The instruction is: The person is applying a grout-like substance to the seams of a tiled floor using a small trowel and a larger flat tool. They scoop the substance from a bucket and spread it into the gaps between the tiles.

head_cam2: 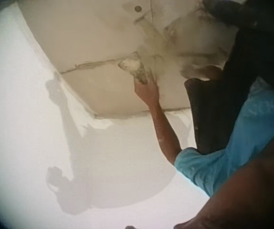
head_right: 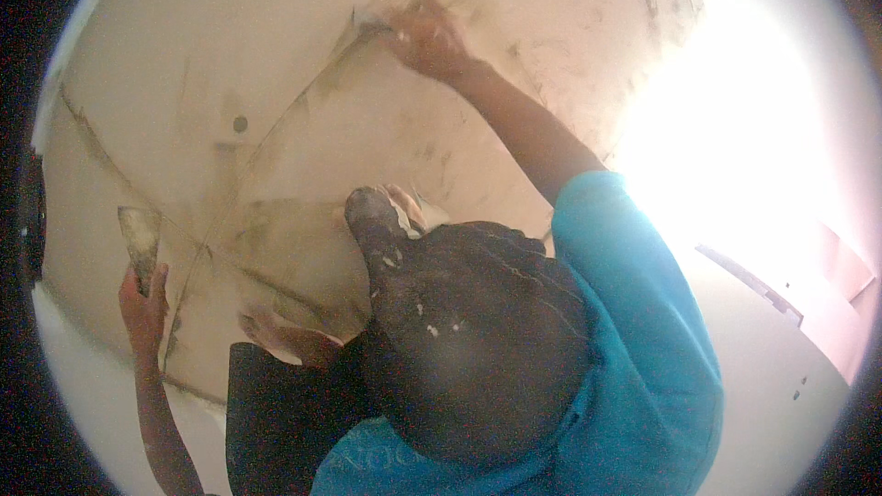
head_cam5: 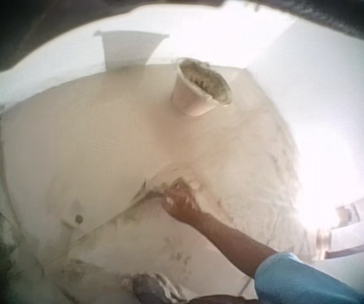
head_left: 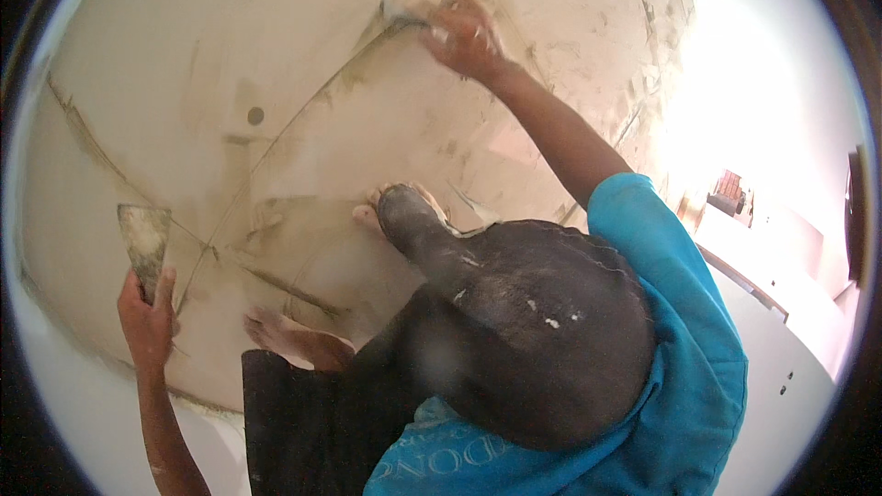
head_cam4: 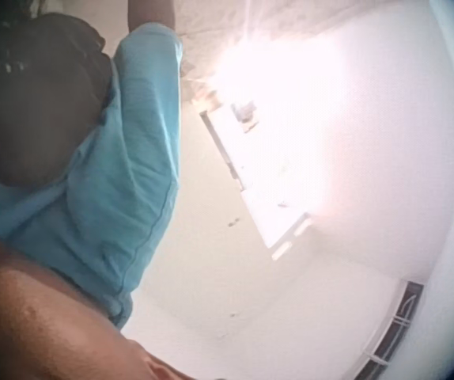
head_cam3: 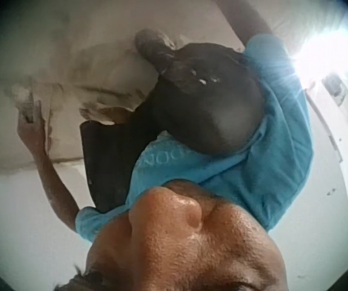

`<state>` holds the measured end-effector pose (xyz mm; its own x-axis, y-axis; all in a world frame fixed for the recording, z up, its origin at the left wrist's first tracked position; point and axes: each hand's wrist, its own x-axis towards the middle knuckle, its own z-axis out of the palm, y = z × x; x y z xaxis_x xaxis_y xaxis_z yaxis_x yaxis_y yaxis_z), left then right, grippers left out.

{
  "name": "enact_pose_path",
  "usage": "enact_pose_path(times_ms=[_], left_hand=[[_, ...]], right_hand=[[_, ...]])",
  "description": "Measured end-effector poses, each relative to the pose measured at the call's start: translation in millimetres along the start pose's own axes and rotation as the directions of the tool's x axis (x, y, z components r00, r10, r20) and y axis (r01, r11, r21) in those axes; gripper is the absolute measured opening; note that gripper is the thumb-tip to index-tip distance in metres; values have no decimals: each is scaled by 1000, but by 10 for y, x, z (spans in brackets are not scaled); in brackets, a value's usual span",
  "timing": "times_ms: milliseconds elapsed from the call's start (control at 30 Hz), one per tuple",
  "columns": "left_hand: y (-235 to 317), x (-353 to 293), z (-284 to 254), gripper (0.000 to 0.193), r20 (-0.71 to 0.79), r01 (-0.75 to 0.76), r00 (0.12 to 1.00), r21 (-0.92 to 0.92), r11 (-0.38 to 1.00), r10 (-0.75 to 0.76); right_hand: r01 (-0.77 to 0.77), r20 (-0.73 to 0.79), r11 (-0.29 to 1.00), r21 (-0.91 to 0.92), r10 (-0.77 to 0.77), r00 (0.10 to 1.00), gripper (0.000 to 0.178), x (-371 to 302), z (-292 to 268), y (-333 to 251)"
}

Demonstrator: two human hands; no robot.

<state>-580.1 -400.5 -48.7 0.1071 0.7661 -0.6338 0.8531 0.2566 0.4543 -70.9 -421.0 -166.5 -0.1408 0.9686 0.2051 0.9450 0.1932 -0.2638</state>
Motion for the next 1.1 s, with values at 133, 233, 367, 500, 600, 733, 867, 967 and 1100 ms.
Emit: enact_pose_path(times_ms=[133,233,367,500,600,733,867,967,1100], left_hand=[[-146,130,10,30,-104,-28,994,-19,999,26],[-297,176,-14,28,-158,-22,987,-54,998,14],[-256,253,18,28,-176,20,984,-118,993,-40],[-280,200,22,28,-240,46,968,-124,991,-75],[-429,202,-16,27,-253,90,960,-138,986,-123],[-489,239,-1,31,-257,106,958,-105,989,-129],[-512,248,-14,35,-274,135,950,-72,988,-150],[-488,205,-34,35,-276,151,944,-121,981,-179],[-504,96,-10,35,-294,146,939,-121,982,-176]], right_hand=[[213,22,976,34,-214,977,50,-196,123,-45],[157,115,982,107,-169,979,52,-163,58,-172],[31,116,999,16,-33,993,47,-148,244,-383],[-88,88,996,7,87,992,34,-243,88,-276],[-580,-76,800,-149,576,814,23,-64,-259,345],[-491,-102,871,-22,487,868,23,-199,101,190],[-276,-3,959,66,277,961,30,-165,235,-965],[-80,27,973,215,76,997,32,-216,403,-964],[332,-2,939,91,-333,943,44,-118,435,-624]])
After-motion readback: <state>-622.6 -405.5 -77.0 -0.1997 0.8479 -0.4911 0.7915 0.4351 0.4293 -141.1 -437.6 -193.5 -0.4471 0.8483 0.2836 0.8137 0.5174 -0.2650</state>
